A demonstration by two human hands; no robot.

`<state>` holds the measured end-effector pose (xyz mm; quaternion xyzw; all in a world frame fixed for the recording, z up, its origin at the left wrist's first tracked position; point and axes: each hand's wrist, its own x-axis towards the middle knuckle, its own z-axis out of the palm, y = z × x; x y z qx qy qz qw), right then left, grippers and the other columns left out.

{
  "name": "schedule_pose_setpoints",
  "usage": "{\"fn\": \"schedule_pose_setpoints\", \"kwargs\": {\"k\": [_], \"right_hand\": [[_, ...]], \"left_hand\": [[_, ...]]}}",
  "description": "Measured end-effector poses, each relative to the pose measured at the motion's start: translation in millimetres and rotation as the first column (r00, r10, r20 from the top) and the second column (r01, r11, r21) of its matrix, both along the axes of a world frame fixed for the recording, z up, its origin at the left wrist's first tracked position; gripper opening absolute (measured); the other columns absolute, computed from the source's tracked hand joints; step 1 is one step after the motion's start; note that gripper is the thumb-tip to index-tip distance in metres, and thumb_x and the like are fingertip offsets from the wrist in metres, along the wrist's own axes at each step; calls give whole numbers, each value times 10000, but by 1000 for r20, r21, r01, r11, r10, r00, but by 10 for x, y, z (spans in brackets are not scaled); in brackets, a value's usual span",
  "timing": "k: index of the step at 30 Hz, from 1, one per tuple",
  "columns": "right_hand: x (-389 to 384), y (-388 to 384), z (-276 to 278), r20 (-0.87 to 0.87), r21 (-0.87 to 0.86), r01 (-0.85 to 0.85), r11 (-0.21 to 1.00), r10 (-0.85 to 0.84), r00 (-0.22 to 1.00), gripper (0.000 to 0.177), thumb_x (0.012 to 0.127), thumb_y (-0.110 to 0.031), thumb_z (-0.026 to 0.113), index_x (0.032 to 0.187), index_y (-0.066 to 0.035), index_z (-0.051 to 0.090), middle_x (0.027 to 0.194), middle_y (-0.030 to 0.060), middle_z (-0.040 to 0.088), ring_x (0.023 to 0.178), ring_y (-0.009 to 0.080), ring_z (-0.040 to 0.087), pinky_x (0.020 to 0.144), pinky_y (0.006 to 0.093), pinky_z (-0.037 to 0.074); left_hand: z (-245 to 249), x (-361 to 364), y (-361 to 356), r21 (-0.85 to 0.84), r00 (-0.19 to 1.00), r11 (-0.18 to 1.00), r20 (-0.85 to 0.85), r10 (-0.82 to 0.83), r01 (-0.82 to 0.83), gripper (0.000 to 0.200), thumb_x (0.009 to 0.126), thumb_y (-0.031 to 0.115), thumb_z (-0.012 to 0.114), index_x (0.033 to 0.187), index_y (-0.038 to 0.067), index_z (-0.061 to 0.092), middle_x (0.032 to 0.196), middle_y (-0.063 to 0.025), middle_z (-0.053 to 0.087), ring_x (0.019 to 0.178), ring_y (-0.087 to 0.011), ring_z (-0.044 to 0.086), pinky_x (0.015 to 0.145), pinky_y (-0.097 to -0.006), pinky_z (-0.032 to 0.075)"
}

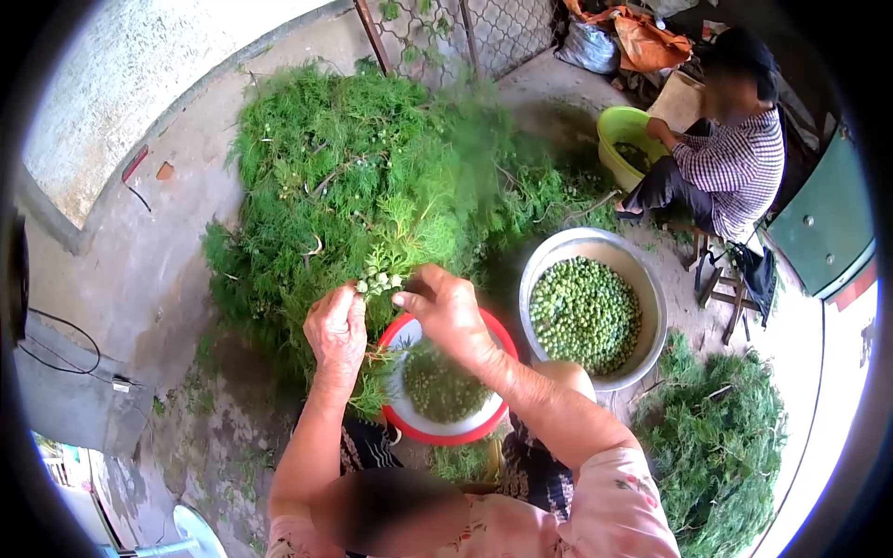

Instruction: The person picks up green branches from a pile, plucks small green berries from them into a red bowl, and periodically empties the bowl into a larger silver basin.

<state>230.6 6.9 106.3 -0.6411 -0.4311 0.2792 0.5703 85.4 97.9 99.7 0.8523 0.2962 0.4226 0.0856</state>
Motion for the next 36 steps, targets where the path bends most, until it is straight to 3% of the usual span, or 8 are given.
{"fn": "schedule_pose_setpoints", "kwargs": {"k": [1,5,8,12,20,24,30,36], "right_hand": [[31,52,-73,16,37,46,998,-47,999,259,780,-86,681,987,15,562,808,96,634,744,150,601,686,274,494],[116,263,-273,-17,148,96,984,-95,995,237,794,5,639,1016,-2,556,855,54,611,776,109,568,704,254,493],[141,339,-367,-68,155,80,985,-71,995,271,817,71,579,1072,-8,534,881,23,580,789,80,550,718,238,491],[126,424,-380,-228,177,80,981,-38,973,334,787,81,596,1099,-19,532,925,56,579,790,117,576,713,246,495],[168,532,-239,-357,181,105,978,-34,933,371,748,73,652,1087,-24,537,974,57,522,793,122,579,687,241,494],[169,595,-335,-13,361,141,922,-146,989,351,679,19,724,1002,-29,596,876,61,523,730,151,551,632,259,462],[213,619,-335,49,339,141,930,-168,985,259,670,-27,738,913,-21,648,705,65,531,725,183,536,653,278,445],[182,610,-351,-528,112,142,984,-62,847,94,835,-36,612,921,4,609,679,3,583,548,62,516,494,207,437]], "left_hand": [[-24,45,65,51,1000,999,26,-2,1,101,820,96,595,901,37,609,703,-107,581,608,-236,587,546,-312,458],[-233,171,180,-372,966,922,260,-10,109,109,866,140,586,876,33,603,633,13,493,556,-71,451,510,-229,402],[-145,183,159,-739,902,592,429,48,320,108,874,142,570,823,51,594,618,43,467,510,-44,389,458,-200,331],[-80,248,150,-796,800,365,571,184,483,111,836,153,605,764,74,574,580,64,416,473,-29,341,422,-193,284],[-129,306,226,-773,726,256,633,267,580,155,819,150,604,884,9,604,558,19,467,407,-66,376,398,-245,372],[-67,299,232,-806,777,258,587,229,533,203,840,189,584,914,1,600,560,23,454,389,-72,351,411,-257,361],[-94,248,268,-834,801,214,549,239,508,206,842,184,563,908,-6,606,563,22,459,386,-75,348,415,-264,361],[-67,270,229,-847,806,167,531,262,504,211,840,170,531,897,-20,602,532,12,448,382,-77,352,409,-266,361]]}}
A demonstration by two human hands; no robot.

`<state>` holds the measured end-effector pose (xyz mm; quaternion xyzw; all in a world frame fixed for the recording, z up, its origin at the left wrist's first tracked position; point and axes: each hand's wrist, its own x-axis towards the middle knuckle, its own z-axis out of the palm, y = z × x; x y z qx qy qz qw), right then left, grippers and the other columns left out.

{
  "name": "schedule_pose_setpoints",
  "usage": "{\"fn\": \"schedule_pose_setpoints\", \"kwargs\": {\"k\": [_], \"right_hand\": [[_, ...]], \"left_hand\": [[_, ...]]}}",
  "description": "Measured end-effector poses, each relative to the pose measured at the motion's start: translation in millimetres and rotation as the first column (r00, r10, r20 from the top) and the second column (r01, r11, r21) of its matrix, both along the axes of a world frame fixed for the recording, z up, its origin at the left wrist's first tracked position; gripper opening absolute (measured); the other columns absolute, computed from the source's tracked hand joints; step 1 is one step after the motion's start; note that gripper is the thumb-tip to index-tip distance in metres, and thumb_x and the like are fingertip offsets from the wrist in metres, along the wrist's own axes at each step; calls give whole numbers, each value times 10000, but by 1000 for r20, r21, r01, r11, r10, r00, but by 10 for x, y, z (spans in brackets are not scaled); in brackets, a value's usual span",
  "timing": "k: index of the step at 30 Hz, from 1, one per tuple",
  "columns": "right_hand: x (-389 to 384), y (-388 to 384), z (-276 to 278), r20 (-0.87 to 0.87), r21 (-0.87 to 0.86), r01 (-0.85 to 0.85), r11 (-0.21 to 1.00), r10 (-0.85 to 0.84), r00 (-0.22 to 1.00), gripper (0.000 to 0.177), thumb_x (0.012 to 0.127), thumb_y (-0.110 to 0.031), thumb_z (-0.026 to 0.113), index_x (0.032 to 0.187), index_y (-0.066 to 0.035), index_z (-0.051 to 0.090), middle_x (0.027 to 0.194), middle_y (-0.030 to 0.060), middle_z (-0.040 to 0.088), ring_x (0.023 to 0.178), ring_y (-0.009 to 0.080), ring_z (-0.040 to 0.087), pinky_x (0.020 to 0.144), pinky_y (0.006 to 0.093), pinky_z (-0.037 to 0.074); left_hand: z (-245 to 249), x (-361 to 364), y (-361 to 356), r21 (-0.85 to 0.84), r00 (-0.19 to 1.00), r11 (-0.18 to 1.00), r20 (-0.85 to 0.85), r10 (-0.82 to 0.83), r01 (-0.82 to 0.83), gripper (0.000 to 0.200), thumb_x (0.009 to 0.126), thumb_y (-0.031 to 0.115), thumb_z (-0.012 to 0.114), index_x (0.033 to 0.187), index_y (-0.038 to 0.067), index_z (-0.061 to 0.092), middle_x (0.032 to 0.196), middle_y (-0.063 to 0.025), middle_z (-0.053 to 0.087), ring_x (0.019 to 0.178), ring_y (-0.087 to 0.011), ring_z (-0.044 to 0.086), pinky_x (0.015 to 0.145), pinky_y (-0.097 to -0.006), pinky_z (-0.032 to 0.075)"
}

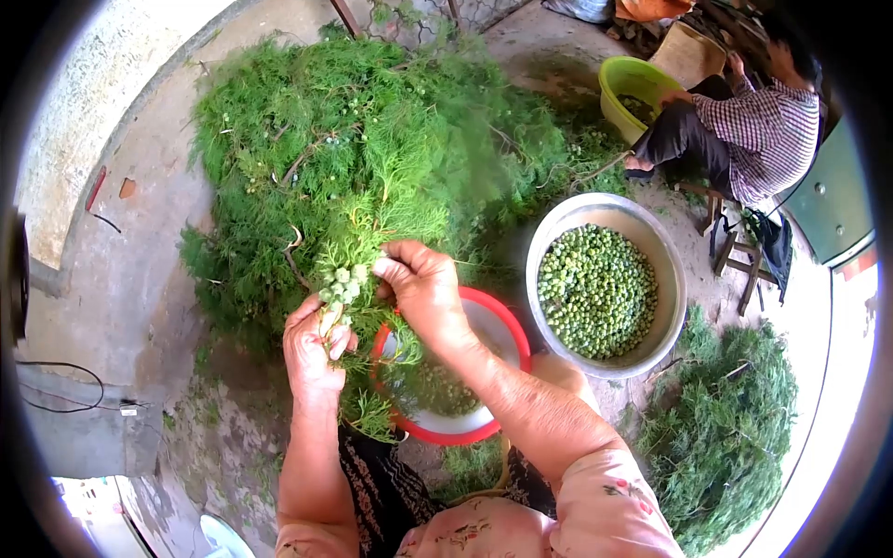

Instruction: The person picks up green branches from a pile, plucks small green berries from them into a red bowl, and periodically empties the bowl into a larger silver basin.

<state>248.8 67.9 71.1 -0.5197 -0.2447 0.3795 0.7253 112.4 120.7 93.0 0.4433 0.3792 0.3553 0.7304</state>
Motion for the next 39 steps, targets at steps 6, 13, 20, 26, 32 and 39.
{"fn": "schedule_pose_setpoints", "kwargs": {"k": [6,13,20,26,32,39], "right_hand": [[15,-21,50,-167,-90,56,994,-70,983,52,872,-62,567,891,-25,598,706,-21,575,579,47,495,533,196,421],[312,-61,-11,-526,241,70,968,69,848,111,898,-139,535,922,-42,581,752,28,567,617,120,525,589,251,433],[256,-226,279,-494,271,-116,956,241,835,117,836,-167,598,903,-80,558,813,33,597,721,139,571,678,268,427],[-43,-290,179,-90,-68,-429,901,423,902,160,839,-175,642,836,-15,645,715,22,629,636,70,521,566,246,448],[-189,-250,243,-9,-250,-306,919,314,949,210,833,-168,654,800,35,611,708,51,632,619,71,533,543,243,445],[-194,-182,-65,-201,196,-369,908,406,892,108,846,-109,610,888,-13,632,772,72,648,673,102,583,627,237,495]], "left_hand": [[-48,91,-50,-63,992,998,125,-10,18,144,816,146,623,722,48,576,525,49,430,391,-32,320,373,-199,261],[-64,21,16,-82,985,988,99,139,-132,125,833,166,570,838,42,552,521,37,382,378,-86,314,442,-273,367],[-90,53,30,-31,988,996,124,91,-88,112,822,148,591,845,46,550,523,40,376,391,-78,310,432,-249,359],[-130,92,-1,10,982,991,136,132,-134,124,814,158,583,857,43,570,561,44,432,414,-55,333,394,-210,286],[-102,140,-99,54,987,994,136,90,-98,120,851,136,563,770,50,584,575,44,478,412,-29,326,380,-191,246],[-161,59,-64,-29,966,998,251,53,-47,79,820,93,558,814,14,563,531,36,410,400,-53,319,383,-200,246]]}}
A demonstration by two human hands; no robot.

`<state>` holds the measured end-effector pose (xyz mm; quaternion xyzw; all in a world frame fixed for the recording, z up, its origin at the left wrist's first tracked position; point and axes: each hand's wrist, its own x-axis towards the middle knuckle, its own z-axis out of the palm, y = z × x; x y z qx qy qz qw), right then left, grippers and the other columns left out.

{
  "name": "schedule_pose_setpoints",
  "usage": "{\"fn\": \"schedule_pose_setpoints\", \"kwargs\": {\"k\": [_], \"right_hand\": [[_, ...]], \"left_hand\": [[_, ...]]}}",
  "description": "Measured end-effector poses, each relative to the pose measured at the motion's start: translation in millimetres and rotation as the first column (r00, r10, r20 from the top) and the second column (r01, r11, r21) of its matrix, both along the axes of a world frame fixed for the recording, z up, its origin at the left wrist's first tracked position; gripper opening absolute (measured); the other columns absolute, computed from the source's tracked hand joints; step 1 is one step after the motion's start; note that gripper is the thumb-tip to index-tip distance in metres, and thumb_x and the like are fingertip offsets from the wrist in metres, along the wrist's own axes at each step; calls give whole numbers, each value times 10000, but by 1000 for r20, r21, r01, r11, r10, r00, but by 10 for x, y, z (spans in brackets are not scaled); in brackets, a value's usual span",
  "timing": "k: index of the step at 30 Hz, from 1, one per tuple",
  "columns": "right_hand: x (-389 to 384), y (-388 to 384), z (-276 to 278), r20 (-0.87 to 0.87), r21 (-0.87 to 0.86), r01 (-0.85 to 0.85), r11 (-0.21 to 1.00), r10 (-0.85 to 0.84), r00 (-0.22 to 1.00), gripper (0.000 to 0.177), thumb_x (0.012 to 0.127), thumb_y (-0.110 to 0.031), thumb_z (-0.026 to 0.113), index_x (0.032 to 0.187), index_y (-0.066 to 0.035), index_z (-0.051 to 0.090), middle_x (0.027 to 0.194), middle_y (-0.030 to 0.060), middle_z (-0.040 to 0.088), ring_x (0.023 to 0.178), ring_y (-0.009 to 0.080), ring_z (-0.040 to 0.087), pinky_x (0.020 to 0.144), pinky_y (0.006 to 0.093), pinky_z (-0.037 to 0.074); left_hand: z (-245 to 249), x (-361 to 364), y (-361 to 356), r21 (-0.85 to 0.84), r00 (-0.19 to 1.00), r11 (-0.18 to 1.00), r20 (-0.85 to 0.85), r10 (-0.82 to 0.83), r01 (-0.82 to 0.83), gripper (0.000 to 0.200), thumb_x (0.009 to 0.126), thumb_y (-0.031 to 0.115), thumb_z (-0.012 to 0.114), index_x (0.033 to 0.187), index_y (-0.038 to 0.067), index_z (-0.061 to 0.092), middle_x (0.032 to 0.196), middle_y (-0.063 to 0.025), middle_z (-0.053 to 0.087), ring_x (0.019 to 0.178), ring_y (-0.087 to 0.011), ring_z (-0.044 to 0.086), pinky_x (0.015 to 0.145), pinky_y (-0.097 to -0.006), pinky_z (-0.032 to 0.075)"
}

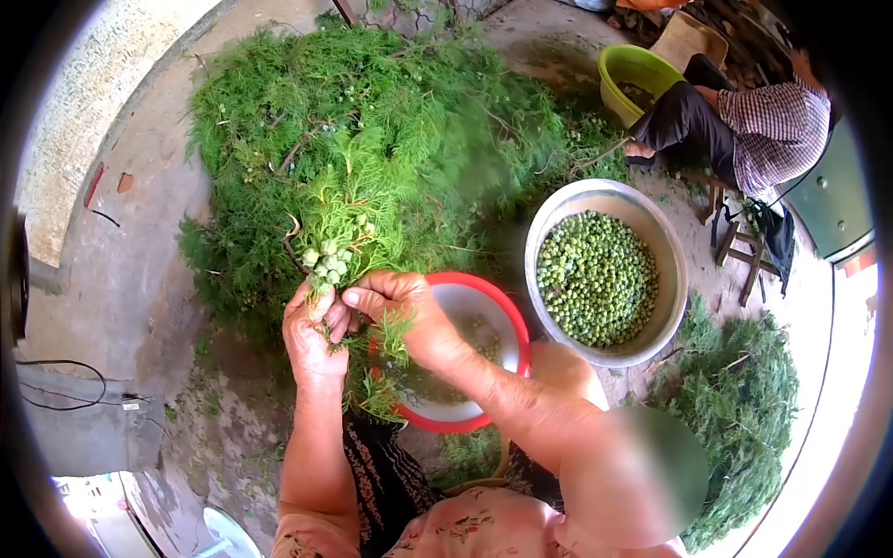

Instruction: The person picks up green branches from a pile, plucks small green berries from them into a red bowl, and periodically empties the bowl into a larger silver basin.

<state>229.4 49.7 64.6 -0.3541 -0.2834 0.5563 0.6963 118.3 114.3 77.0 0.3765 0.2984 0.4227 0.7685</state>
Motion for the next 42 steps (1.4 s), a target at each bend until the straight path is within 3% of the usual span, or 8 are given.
{"fn": "schedule_pose_setpoints", "kwargs": {"k": [3,8,11,18,25,32,38,42], "right_hand": [[175,-113,143,72,-286,88,954,-71,995,105,837,-75,599,924,-20,619,820,69,648,717,131,604,687,254,510],[432,-126,160,-232,-192,162,968,-206,951,121,844,-121,605,945,-54,607,767,8,595,527,82,484,429,199,332],[408,-46,147,-27,-225,230,947,-242,970,140,843,-172,638,916,-53,636,699,-10,588,467,71,449,403,195,310],[316,84,35,201,-17,321,947,-311,929,255,796,-209,698,904,-1,599,704,-20,559,595,44,450,518,207,389],[358,67,57,21,-150,152,977,-150,988,183,802,-153,684,829,10,606,676,-20,555,571,69,454,509,230,397],[472,86,-30,662,-14,586,810,-432,613,139,789,-100,670,821,24,615,614,25,545,544,130,487,545,304,430],[433,-131,-70,388,-457,278,845,-92,917,172,848,-140,589,899,23,609,602,19,544,494,76,458,451,236,365],[400,-260,-317,806,-287,122,950,171,567,269,768,-169,594,1000,-37,631,885,163,646,869,311,615,788,353,473]], "left_hand": [[-62,-130,111,3,999,1000,-39,-25,25,170,796,192,626,819,82,499,540,44,378,413,-84,345,475,-263,354],[31,-213,74,-45,996,996,-31,-84,83,187,781,194,642,860,74,523,531,41,388,398,-97,349,489,-291,364],[56,-202,28,-20,992,992,-34,-121,121,151,783,164,620,851,53,545,523,32,405,393,-96,359,477,-292,366],[-4,-198,-33,-7,982,985,-77,-174,174,142,816,143,572,820,1,584,520,6,445,373,-85,349,442,-273,363],[18,-253,-19,19,969,971,-77,-235,237,192,832,181,571,793,-6,558,516,-5,435,369,-84,334,439,-267,358],[89,-387,3,-10,984,990,-107,-143,143,230,767,171,643,909,-6,606,520,-1,441,377,-90,350,448,-287,368],[124,-590,82,-73,998,995,7,-66,66,171,702,133,653,809,65,538,518,25,390,382,-107,337,475,-324,351],[58,-666,122,-70,999,997,51,-18,22,158,698,130,649,790,86,529,511,20,383,381,-110,334,472,-329,334]]}}
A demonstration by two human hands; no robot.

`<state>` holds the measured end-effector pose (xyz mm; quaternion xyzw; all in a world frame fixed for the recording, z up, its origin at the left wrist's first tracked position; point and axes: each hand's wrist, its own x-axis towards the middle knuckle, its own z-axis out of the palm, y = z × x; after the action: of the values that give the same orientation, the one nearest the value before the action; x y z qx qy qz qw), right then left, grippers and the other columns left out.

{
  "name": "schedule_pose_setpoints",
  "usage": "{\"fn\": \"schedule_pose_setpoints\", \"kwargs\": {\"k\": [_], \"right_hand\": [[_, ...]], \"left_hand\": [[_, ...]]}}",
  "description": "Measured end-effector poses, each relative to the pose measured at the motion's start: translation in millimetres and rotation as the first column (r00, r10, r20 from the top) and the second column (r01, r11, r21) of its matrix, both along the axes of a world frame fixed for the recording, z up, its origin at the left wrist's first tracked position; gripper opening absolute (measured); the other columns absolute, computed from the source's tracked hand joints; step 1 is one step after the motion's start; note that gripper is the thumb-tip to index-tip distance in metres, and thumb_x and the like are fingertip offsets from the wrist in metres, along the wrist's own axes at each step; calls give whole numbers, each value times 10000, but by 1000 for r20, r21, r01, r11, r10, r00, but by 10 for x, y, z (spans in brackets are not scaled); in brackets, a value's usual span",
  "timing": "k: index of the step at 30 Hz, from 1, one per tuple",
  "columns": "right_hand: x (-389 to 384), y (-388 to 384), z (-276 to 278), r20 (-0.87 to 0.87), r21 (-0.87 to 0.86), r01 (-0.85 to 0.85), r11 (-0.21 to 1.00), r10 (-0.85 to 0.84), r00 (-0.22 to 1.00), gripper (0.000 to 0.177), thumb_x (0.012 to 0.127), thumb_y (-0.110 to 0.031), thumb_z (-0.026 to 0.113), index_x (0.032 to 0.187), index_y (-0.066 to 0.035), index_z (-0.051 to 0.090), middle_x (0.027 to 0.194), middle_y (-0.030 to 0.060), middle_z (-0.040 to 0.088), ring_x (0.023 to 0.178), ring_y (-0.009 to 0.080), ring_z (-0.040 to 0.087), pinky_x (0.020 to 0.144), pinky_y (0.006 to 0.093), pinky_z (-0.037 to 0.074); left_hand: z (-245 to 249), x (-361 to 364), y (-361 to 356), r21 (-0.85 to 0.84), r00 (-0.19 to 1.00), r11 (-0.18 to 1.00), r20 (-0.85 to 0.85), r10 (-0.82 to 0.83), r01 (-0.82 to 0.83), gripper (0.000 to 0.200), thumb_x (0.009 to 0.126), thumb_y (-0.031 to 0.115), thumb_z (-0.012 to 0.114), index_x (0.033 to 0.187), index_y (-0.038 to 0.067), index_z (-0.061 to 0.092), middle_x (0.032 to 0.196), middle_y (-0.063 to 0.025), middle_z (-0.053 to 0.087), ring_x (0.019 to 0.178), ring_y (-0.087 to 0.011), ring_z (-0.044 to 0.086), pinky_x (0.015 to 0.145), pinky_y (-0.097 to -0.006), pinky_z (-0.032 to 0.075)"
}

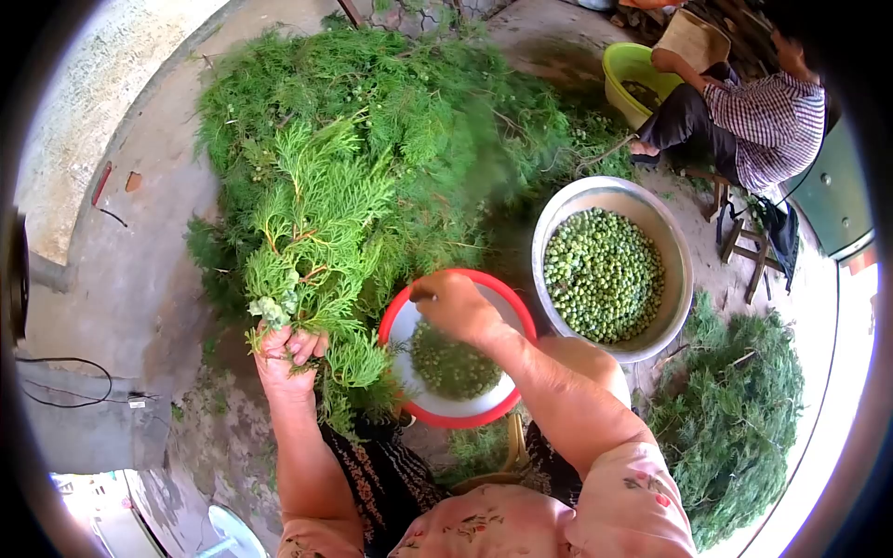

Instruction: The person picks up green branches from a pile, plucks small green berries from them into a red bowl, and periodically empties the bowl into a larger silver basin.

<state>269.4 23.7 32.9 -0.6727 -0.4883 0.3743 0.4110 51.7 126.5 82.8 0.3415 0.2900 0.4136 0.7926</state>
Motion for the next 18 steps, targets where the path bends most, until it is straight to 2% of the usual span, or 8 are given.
{"fn": "schedule_pose_setpoints", "kwargs": {"k": [3,4,6,9,12,15,16,18], "right_hand": [[-27,-18,-163,218,73,-109,991,91,972,268,767,-166,593,995,-29,633,917,173,641,874,333,605,795,362,473],[-17,-31,-91,160,12,-118,993,114,980,247,785,-154,589,992,-29,638,917,175,640,875,315,611,795,348,472],[-42,-51,138,-20,-46,52,998,-53,998,234,804,-150,583,996,-28,638,902,166,644,835,280,622,773,332,477],[-90,-21,369,-244,4,280,960,-271,931,172,844,-112,588,980,-22,639,824,101,643,707,148,605,679,268,484],[-139,23,391,-450,329,395,858,-225,864,131,839,-29,600,964,-23,638,783,46,615,689,78,578,635,222,471],[-189,38,526,-236,537,240,809,-129,963,215,826,-16,618,1039,3,594,914,41,585,786,105,582,717,239,485],[-225,48,545,-340,534,238,811,-51,939,308,796,-29,657,1090,-6,567,977,40,548,805,114,571,743,244,480],[-215,30,577,-313,475,170,863,-14,950,475,753,-129,717,1168,-34,507,1013,47,526,834,119,546,753,247,470]], "left_hand": [[19,-17,20,12,1000,999,5,-30,30,170,713,149,654,791,92,514,504,27,381,377,-105,335,471,-319,331],[28,0,14,32,999,998,-4,-45,45,179,727,169,661,786,104,505,494,36,378,371,-99,333,469,-311,329],[36,37,0,46,998,997,5,-67,67,169,752,175,657,784,105,507,490,45,379,366,-95,331,473,-303,331],[107,109,-41,5,996,998,-67,-58,59,147,759,155,644,796,82,521,497,42,375,368,-97,332,475,-305,335],[57,175,-77,17,990,996,-114,-82,85,167,758,141,634,866,44,550,505,39,361,371,-97,332,473,-313,352],[-24,241,-95,19,980,990,-145,-137,141,127,780,130,604,854,32,571,507,31,374,371,-95,345,452,-300,374],[-14,277,-121,20,975,990,-175,-137,143,111,781,121,597,838,28,573,503,30,372,370,-93,344,440,-292,373],[-5,357,-174,17,968,994,-230,-105,112,82,784,105,578,793,25,564,494,25,374,364,-90,332,417,-277,368]]}}
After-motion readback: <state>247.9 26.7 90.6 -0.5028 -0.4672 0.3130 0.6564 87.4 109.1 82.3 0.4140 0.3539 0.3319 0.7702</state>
